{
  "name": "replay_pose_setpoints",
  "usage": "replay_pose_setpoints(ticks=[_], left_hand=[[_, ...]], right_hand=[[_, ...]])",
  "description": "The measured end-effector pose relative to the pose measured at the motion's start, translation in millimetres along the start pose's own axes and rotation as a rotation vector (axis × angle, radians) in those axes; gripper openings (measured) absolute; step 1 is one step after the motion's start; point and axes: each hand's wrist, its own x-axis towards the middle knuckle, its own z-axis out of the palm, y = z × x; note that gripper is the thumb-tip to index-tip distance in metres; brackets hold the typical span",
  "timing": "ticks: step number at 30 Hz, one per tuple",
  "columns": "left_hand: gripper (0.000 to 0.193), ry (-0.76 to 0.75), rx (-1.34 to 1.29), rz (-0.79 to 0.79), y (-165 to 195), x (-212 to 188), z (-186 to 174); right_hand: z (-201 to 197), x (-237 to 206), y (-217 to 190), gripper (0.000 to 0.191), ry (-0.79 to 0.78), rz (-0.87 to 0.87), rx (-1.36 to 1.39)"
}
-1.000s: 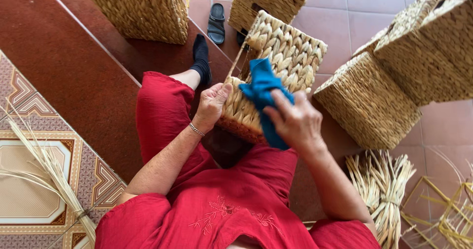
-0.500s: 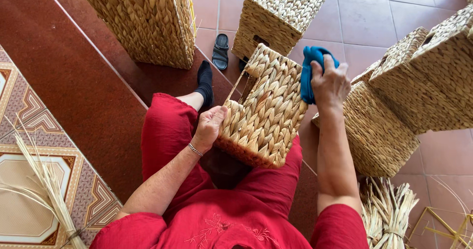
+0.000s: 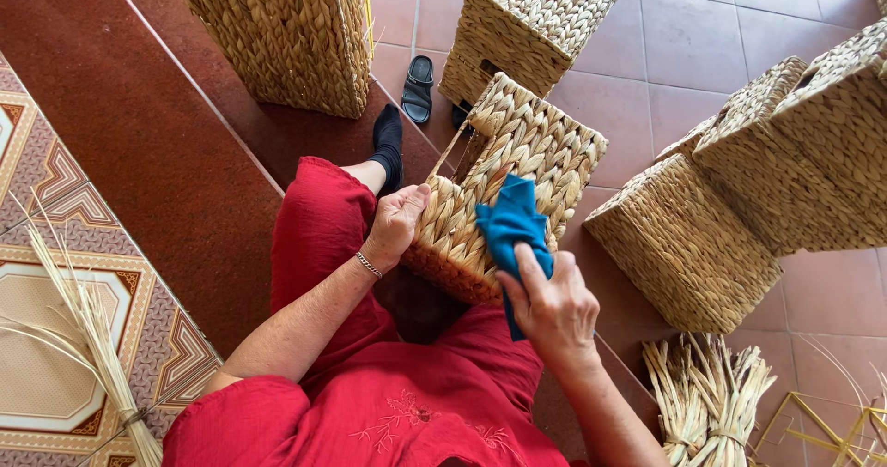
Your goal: The person sits on the floor and wipes woven water-hyacinth storage baskets one at a time with a blue cloth, turning each basket to clean its sides, top and inner surfaces, then sets it aside and picks up the next basket.
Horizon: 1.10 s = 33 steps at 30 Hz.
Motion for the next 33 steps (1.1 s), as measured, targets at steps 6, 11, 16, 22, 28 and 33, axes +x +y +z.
replay_pose_setpoints(ticks=[6, 11, 16, 22, 28, 33], left_hand=[[0.033, -0.082, -0.069, -0.076, -1.2, 2.2, -0.7], [0.034, -0.09, -0.11, -0.079, 3.0, -0.7, 0.0], [0.031, -0.095, -0.154, -0.099, -2.6, 4.6, -3.2], [0.04, -0.016, -0.03, -0.001, -15.1, 11.6, -9.4], [0.047, -0.001, -0.165, -0.093, -12.0, 10.9, -4.4], [0.045, -0.059, -0.108, -0.048, -2.4, 4.6, 1.0]], right_hand=[[22.7, 29.6, 39.8, 0.04, -0.011, -0.023, -0.023], [69.2, 105.6, 112.4, 0.035, 0.008, 0.15, -0.157], [94.7, 145.7, 148.0, 0.041, 0.059, 0.304, -0.174], [70.1, 107.4, 95.3, 0.042, -0.036, 0.191, -0.216], [9.5, 32.2, -33.2, 0.043, -0.134, -0.25, 0.07], [29.1, 56.8, -20.7, 0.039, -0.152, -0.231, 0.102]])
